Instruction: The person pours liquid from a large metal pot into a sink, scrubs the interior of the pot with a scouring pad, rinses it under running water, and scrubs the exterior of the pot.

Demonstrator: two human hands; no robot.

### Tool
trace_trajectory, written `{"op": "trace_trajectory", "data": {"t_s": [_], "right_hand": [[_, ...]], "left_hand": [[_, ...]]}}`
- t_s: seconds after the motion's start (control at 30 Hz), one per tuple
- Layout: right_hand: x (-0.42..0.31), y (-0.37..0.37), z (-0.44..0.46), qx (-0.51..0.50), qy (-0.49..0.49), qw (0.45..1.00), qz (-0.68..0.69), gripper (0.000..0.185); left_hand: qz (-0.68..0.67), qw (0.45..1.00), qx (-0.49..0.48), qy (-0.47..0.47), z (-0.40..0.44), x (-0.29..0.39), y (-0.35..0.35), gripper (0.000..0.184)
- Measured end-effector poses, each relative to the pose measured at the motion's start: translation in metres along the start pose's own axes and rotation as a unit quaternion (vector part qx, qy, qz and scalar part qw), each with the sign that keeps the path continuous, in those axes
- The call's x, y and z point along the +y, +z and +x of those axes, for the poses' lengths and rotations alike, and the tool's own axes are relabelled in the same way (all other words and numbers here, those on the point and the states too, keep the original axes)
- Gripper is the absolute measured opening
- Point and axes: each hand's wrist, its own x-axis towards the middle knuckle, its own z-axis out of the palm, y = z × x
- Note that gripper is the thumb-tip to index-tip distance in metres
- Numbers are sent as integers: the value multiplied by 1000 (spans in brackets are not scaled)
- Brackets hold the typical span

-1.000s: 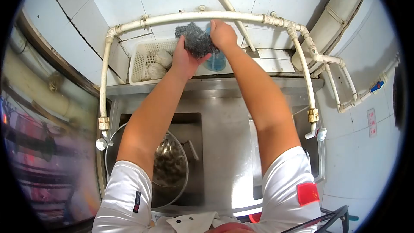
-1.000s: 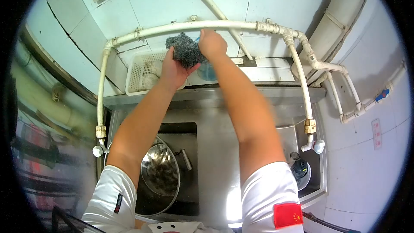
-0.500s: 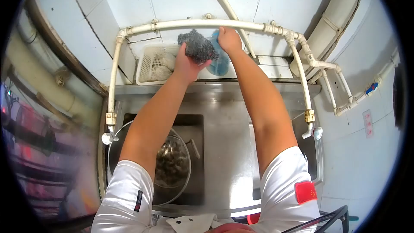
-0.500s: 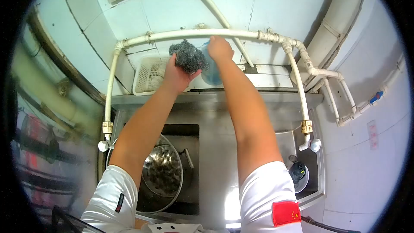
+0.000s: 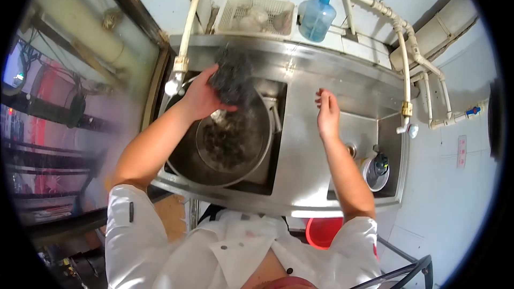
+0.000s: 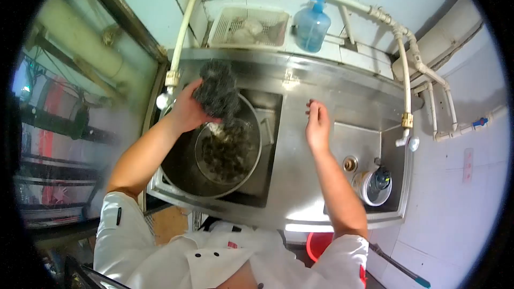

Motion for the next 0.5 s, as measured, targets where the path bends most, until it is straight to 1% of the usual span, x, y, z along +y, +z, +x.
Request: {"op": "trace_trajectory", "data": {"t_s": [0.07, 0.1, 0.13, 0.17, 0.2, 0.23, 0.27, 0.3, 0.33, 0.37, 0.4, 0.47, 0.5], "right_hand": [[3, 14, -55, 9, 102, 994, 41, 44], [7, 19, -79, 9, 114, 993, 37, 44], [12, 24, -97, 15, 117, 992, 30, 44], [18, 28, -110, 21, 119, 992, 24, 44], [22, 28, -126, 23, 125, 992, 20, 44], [26, 26, -140, 31, 111, 992, -53, 44], [31, 25, -148, 40, 92, 987, -124, 45], [45, 21, -154, 41, 95, 987, -127, 45], [62, 11, -162, 42, 47, 977, -205, 44], [75, 3, -168, 42, -2, 959, -281, 43], [84, -2, -171, 41, 2, 958, -283, 43], [99, -12, -179, 43, -39, 920, -388, 42], [109, -13, -183, 48, -39, 904, -422, 46]], "left_hand": [[115, 989, 55, -80, -35, -23, -56, 59], [240, 959, 105, -113, -47, -36, -87, 60], [363, 909, 148, -140, -56, -42, -100, 60], [363, 909, 145, -145, -59, -45, -111, 60], [526, 808, 107, -244, -64, -46, -114, 59], [664, 669, 60, -329, -69, -49, -117, 58], [664, 669, 56, -330, -68, -56, -126, 58], [772, 554, -16, -309, -64, -68, -141, 54], [856, 425, -90, -281, -66, -78, -150, 50], [860, 378, -119, -323, -67, -83, -137, 48], [858, 378, -123, -325, -62, -100, -156, 48], [830, 192, -342, -397, -48, -151, -205, 54], [803, 259, -336, -418, -42, -166, -197, 53]]}}
